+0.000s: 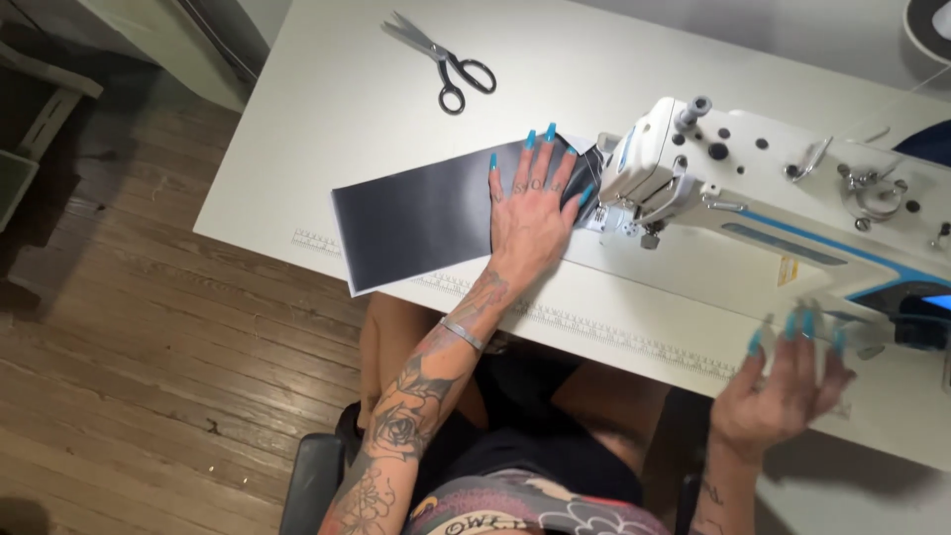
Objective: Cutting black material with scissors and aligning it with a white backing sheet at a sewing station
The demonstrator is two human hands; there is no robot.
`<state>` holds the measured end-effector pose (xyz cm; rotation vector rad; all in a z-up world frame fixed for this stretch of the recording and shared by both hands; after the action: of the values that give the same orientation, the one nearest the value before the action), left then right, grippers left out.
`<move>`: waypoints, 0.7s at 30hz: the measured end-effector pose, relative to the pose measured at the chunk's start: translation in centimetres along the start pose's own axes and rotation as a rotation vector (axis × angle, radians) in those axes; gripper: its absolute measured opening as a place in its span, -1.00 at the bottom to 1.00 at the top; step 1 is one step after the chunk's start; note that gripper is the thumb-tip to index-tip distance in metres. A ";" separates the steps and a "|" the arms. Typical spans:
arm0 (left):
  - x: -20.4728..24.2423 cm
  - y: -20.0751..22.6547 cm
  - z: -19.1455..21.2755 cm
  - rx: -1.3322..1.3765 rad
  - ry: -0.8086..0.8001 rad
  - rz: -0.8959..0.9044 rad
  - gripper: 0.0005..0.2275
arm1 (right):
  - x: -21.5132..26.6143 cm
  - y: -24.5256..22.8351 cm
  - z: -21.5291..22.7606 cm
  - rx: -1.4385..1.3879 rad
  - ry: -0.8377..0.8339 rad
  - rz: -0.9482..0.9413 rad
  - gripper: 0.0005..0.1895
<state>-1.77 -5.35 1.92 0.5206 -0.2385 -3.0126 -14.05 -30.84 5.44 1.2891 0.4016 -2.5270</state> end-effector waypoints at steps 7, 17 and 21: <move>0.9 -0.2 -0.1 -0.001 -0.045 0.094 -0.53 | 0.9 -1.6 -1.9 -0.133 0.042 0.132 -0.77; 7.7 1.0 2.7 -0.082 -0.111 0.312 -0.31 | 1.9 -0.9 -2.8 -0.143 0.016 0.147 -0.77; 8.2 0.9 3.6 -0.079 0.095 0.210 -0.38 | 1.0 -1.2 -3.0 -0.170 0.008 0.150 -0.79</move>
<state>-10.68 -6.59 2.68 0.5901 -0.1561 -2.7736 -12.88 -28.76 3.09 1.2179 0.4902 -2.3110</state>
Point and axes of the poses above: each hand's wrist, its own x-axis away from the middle knuckle, its own z-axis out of the back of the hand, y = z × x, the point moved 5 cm from there along -x, towards the middle knuckle, and after that the axes turned 4 degrees about -x, right-handed, at the moved point
